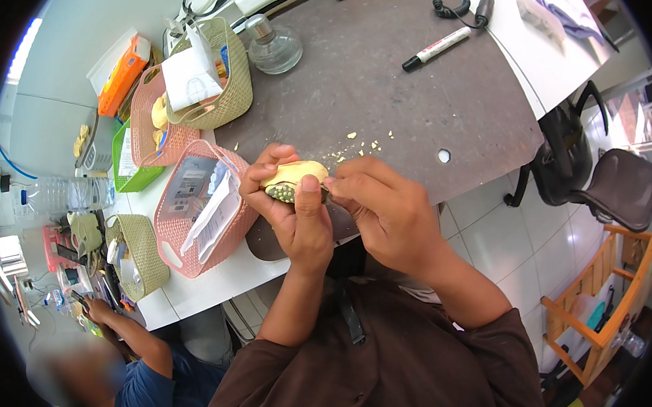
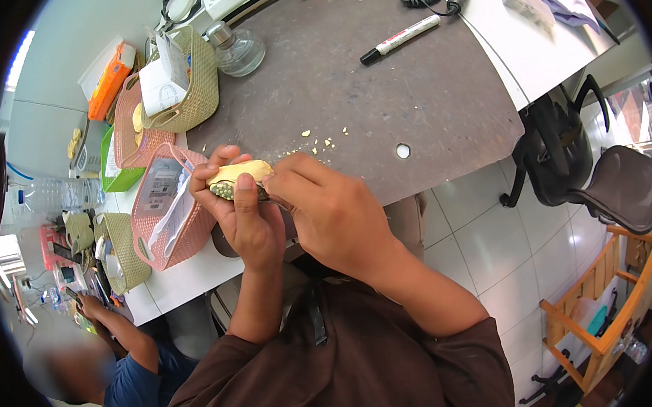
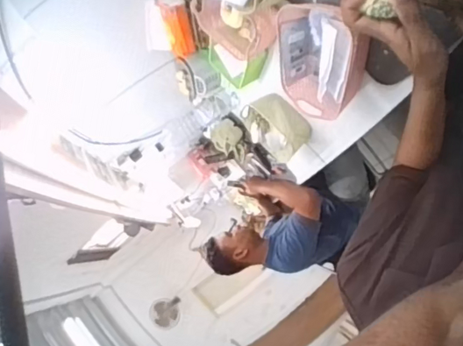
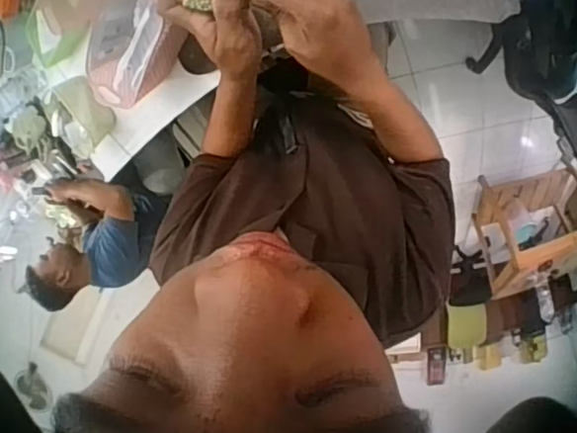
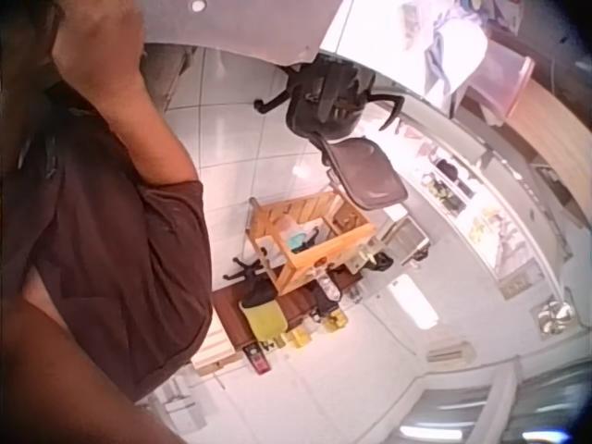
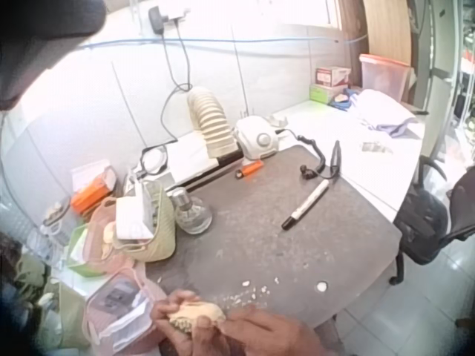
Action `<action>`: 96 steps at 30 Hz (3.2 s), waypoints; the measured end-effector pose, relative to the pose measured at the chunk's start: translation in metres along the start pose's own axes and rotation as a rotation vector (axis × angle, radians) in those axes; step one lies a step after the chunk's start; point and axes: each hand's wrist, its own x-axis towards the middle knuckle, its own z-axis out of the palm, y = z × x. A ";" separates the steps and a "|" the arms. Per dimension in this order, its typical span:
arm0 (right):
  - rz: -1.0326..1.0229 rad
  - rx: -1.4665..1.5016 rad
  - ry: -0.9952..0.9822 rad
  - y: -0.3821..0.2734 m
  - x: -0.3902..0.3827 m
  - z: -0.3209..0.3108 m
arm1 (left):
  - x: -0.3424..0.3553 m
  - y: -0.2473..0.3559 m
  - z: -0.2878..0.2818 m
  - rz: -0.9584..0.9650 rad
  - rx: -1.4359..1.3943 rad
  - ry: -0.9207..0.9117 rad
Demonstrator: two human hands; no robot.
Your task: The person uses a small carving tool to shave off excess material from a yellow dental impression model held by hand.
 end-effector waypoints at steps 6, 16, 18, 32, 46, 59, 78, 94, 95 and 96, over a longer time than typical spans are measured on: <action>0.084 0.148 -0.041 0.002 0.004 -0.006 | 0.000 0.004 0.001 -0.011 -0.037 -0.009; 0.209 0.217 -0.128 -0.002 0.010 -0.017 | 0.001 0.006 0.002 -0.042 -0.081 0.007; 0.210 0.211 -0.135 -0.004 0.012 -0.019 | 0.000 0.009 0.003 -0.070 -0.120 0.026; 0.258 0.171 -0.225 -0.006 0.018 -0.023 | 0.003 0.012 0.001 -0.118 -0.170 0.065; 0.100 -0.027 -0.097 0.017 0.005 -0.042 | 0.003 0.004 0.007 0.045 0.230 0.007; -0.112 -0.135 -0.147 -0.005 0.029 -0.046 | 0.012 -0.001 0.016 0.538 0.542 -0.057; -0.478 -0.155 -0.045 0.025 0.027 -0.036 | 0.007 0.026 0.006 -0.708 -1.034 -0.032; -0.159 -0.424 -0.237 -0.013 -0.002 -0.049 | 0.010 0.011 0.009 -0.494 -0.666 -0.042; -0.163 -0.415 -0.186 -0.010 -0.004 -0.047 | 0.010 0.009 0.008 -0.487 -0.680 -0.046; -0.167 -0.406 -0.134 -0.008 -0.006 -0.042 | 0.009 0.008 0.008 -0.479 -0.668 -0.043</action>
